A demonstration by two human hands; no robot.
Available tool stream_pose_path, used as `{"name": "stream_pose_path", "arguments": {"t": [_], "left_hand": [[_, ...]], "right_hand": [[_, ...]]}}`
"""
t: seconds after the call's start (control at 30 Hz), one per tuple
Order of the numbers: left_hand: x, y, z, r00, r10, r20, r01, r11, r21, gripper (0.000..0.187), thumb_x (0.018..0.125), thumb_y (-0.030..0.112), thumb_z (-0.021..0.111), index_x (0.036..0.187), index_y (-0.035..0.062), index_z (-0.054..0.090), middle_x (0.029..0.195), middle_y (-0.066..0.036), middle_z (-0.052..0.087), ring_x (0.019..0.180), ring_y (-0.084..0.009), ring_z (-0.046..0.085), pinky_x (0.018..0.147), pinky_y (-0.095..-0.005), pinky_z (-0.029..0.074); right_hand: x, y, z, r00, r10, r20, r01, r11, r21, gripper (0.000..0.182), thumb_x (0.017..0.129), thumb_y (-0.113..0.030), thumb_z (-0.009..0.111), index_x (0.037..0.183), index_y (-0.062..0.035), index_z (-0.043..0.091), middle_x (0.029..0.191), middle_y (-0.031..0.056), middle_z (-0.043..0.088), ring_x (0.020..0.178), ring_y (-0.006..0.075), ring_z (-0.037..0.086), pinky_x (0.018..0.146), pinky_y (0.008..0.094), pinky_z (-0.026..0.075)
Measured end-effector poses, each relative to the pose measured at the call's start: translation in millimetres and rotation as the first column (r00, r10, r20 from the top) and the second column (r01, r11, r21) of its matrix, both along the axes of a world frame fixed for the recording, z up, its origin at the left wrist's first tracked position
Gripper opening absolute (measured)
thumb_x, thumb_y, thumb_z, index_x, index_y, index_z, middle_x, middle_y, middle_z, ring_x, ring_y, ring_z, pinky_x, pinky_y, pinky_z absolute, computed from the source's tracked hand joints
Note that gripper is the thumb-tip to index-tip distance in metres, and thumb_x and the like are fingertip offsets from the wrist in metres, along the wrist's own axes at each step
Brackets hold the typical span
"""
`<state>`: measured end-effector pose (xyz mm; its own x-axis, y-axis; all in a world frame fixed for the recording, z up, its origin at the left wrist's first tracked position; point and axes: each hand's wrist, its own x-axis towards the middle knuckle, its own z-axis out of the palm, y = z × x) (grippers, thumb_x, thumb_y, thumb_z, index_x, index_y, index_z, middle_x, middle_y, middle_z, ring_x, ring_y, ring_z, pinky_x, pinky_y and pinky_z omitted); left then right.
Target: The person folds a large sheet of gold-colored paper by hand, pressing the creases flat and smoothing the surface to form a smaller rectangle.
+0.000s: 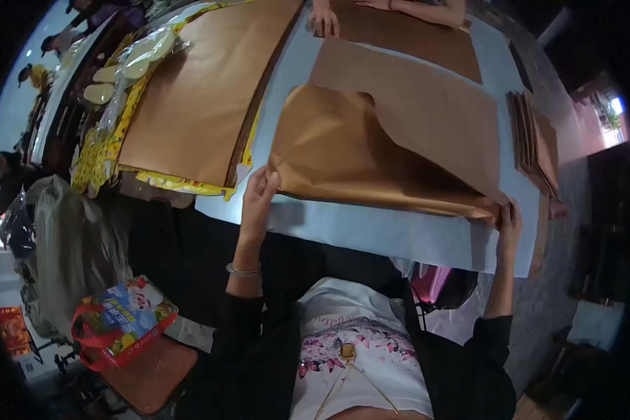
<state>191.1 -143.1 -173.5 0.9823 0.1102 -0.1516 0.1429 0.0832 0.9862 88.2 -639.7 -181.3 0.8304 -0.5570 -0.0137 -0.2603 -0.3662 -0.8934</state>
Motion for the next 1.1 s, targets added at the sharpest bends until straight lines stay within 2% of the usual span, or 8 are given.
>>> {"name": "stream_pose_path", "arguments": {"t": [0.13, 0.33, 0.47, 0.53, 0.6, 0.8, 0.87, 1.1], "left_hand": [[-1.6, 5.7, -17.2, 0.987, -0.158, -0.005, 0.158, 0.986, 0.047, 0.028, 0.093, 0.017, 0.058, 0.114, 0.0000, 0.052, 0.099, -0.002, 0.058, 0.086, -0.0078, 0.054, 0.077, -0.0208, 0.043], [2.5, -19.7, 32.6, 0.830, 0.252, 0.497, -0.223, 0.968, -0.118, 0.022, 0.093, 0.006, 0.055, 0.113, -0.0002, 0.049, 0.085, -0.001, 0.057, 0.077, -0.0051, 0.052, 0.070, -0.0186, 0.041], [3.1, -24.6, 35.7, 0.898, 0.238, 0.371, -0.228, 0.971, -0.070, 0.022, 0.093, 0.006, 0.054, 0.113, -0.0013, 0.048, 0.082, 0.000, 0.052, 0.070, -0.0032, 0.046, 0.060, -0.0176, 0.039], [3.7, -24.1, 10.6, 0.928, 0.171, 0.331, -0.212, 0.973, 0.093, 0.023, 0.093, 0.007, 0.055, 0.112, -0.0019, 0.048, 0.079, 0.001, 0.051, 0.068, -0.0030, 0.045, 0.059, -0.0171, 0.038], [-0.1, -35.4, -1.3, 0.953, 0.149, 0.263, -0.206, 0.957, 0.205, 0.027, 0.091, 0.010, 0.059, 0.112, -0.0035, 0.050, 0.072, 0.005, 0.045, 0.064, -0.0028, 0.042, 0.059, -0.0166, 0.036], [10.8, -33.2, 37.4, 0.887, -0.037, 0.460, -0.186, 0.884, 0.429, 0.040, 0.084, 0.012, 0.070, 0.118, -0.0013, 0.055, 0.065, 0.004, 0.048, 0.058, -0.0034, 0.042, 0.056, -0.0184, 0.038], [21.1, -33.7, 72.6, 0.927, -0.136, 0.349, -0.057, 0.870, 0.489, 0.046, 0.082, 0.013, 0.072, 0.122, 0.0001, 0.054, 0.065, 0.003, 0.050, 0.059, -0.0041, 0.045, 0.057, -0.0194, 0.040], [32.2, -37.0, 60.1, 0.978, -0.103, 0.180, -0.038, 0.763, 0.646, 0.061, 0.076, 0.022, 0.076, 0.128, 0.0050, 0.050, 0.070, -0.003, 0.058, 0.065, -0.0106, 0.055, 0.064, -0.0260, 0.046]], "right_hand": [[9.1, 10.9, 20.6, 0.981, -0.033, 0.192, 0.065, 0.985, -0.161, 0.032, 0.098, -0.030, 0.046, 0.111, -0.0036, 0.059, 0.096, 0.0048, 0.059, 0.088, 0.0135, 0.054, 0.076, 0.0258, 0.044], [11.0, -3.0, 55.8, 0.935, -0.007, 0.355, 0.149, 0.916, -0.373, 0.035, 0.097, -0.028, 0.050, 0.114, 0.0020, 0.057, 0.106, 0.0071, 0.059, 0.097, 0.0174, 0.055, 0.085, 0.0293, 0.044], [12.6, 21.9, 61.7, 0.919, 0.034, 0.394, 0.174, 0.859, -0.481, 0.041, 0.095, -0.034, 0.053, 0.112, 0.0031, 0.057, 0.105, 0.0098, 0.061, 0.093, 0.0187, 0.058, 0.085, 0.0318, 0.047], [-7.4, -10.9, 34.1, 0.973, -0.066, -0.220, 0.088, 0.992, 0.094, 0.047, 0.093, -0.036, 0.056, 0.119, 0.0037, 0.056, 0.103, 0.0117, 0.064, 0.089, 0.0198, 0.059, 0.076, 0.0308, 0.047], [-12.0, -2.0, 15.0, 0.989, -0.108, -0.105, 0.081, 0.969, -0.232, 0.045, 0.093, -0.039, 0.055, 0.106, 0.0043, 0.059, 0.087, 0.0089, 0.063, 0.076, 0.0187, 0.059, 0.069, 0.0316, 0.048], [-22.1, 16.7, 32.2, 0.975, -0.224, -0.015, 0.223, 0.975, -0.013, 0.040, 0.093, -0.034, 0.057, 0.103, 0.0042, 0.060, 0.081, 0.0078, 0.060, 0.071, 0.0116, 0.052, 0.064, 0.0281, 0.043], [-19.8, 9.2, 38.8, 0.992, -0.107, 0.067, 0.123, 0.949, -0.292, 0.036, 0.092, -0.031, 0.058, 0.100, 0.0034, 0.061, 0.077, 0.0060, 0.059, 0.068, 0.0103, 0.050, 0.063, 0.0271, 0.042], [-33.6, -0.8, 19.0, 0.979, -0.101, -0.177, 0.076, 0.987, -0.145, 0.039, 0.091, -0.035, 0.058, 0.089, 0.0037, 0.061, 0.076, 0.0059, 0.058, 0.071, 0.0123, 0.050, 0.065, 0.0274, 0.042]]}}
